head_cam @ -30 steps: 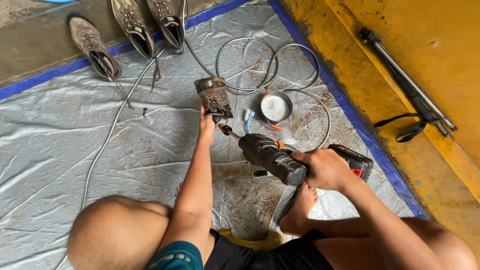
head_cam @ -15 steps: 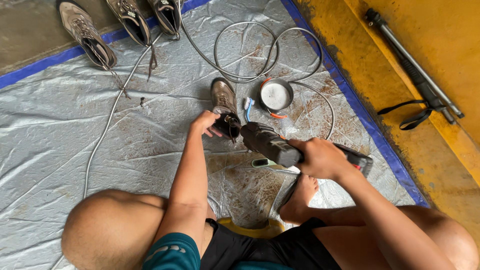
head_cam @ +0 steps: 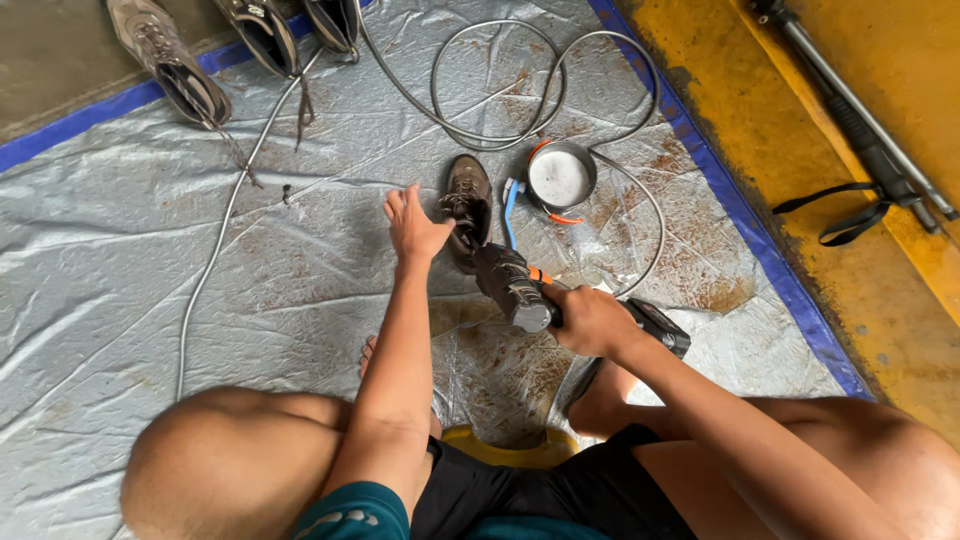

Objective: The person uses a power drill with a brush attachment to scrub the exterior of a shoe. They then remove the laces from the shoe and continue scrubbing the interior and exterior surfaces with the drill.

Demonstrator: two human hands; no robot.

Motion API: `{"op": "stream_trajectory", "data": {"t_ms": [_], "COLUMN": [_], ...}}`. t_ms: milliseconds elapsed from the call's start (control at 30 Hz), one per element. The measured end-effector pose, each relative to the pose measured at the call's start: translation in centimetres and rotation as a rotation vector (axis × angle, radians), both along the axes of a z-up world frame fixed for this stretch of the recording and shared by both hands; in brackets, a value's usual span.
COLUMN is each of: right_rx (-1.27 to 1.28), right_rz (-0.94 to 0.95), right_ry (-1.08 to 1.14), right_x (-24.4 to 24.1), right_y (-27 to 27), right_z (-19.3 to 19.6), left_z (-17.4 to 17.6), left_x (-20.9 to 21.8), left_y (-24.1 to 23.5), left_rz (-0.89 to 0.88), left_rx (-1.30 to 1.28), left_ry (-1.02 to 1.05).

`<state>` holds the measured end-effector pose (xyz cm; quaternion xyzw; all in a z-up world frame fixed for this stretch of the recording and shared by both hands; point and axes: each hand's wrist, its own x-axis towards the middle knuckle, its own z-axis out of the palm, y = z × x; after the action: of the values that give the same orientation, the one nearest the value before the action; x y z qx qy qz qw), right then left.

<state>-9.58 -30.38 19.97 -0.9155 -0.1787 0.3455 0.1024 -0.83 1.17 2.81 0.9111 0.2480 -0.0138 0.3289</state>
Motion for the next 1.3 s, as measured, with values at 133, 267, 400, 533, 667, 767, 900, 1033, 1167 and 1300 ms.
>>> {"op": "stream_trajectory", "data": {"t_ms": [133,267,400,533,667,767,900,1033,1167,1300], "right_rx": [0.029,0.026,-0.001,0.012,0.021,0.016,0.026,0.027,0.045,0.01], "right_rz": [-0.02,0.0,0.027,0.015,0.007,0.007,0.007,0.015,0.005,0.0], "right_ry": [0.007,0.004,-0.013,-0.009,0.012,0.011,0.008,0.012,0.012,0.005], "right_x": [-0.7,-0.3,0.2,0.0,0.0,0.0,0.1,0.1,0.1,0.1], "right_y": [0.7,1.3,1.3,0.9,0.5,0.3,0.1,0.3,0.2,0.7], "right_z": [0.7,1.3,1.8,1.0,0.1,0.0,0.3,0.5,0.6,0.9], "left_z": [0.6,-0.3,-12.1,-11.9,-11.9,-12.1,-10.9,-11.3,-12.1,-11.1], "left_x": [-1.2,-1.8,-0.3,-0.9,-0.9,-1.0,-1.0,-0.6,-0.5,-0.5], "left_y": [-0.9,-1.5,0.6,0.3,0.1,0.0,-0.4,-1.1,-1.7,-1.6], "left_rz": [-0.078,-0.257,-0.163,-0.053,-0.034,-0.046,-0.045,-0.006,0.072,0.066], "left_rx": [-0.034,-0.21,-0.623,-0.796,-0.903,-0.938,-0.839,-0.761,-0.734,-0.613], "left_ry": [-0.141,-0.047,-0.307,-0.247,-0.261,-0.28,-0.327,-0.366,-0.405,-0.379]}}
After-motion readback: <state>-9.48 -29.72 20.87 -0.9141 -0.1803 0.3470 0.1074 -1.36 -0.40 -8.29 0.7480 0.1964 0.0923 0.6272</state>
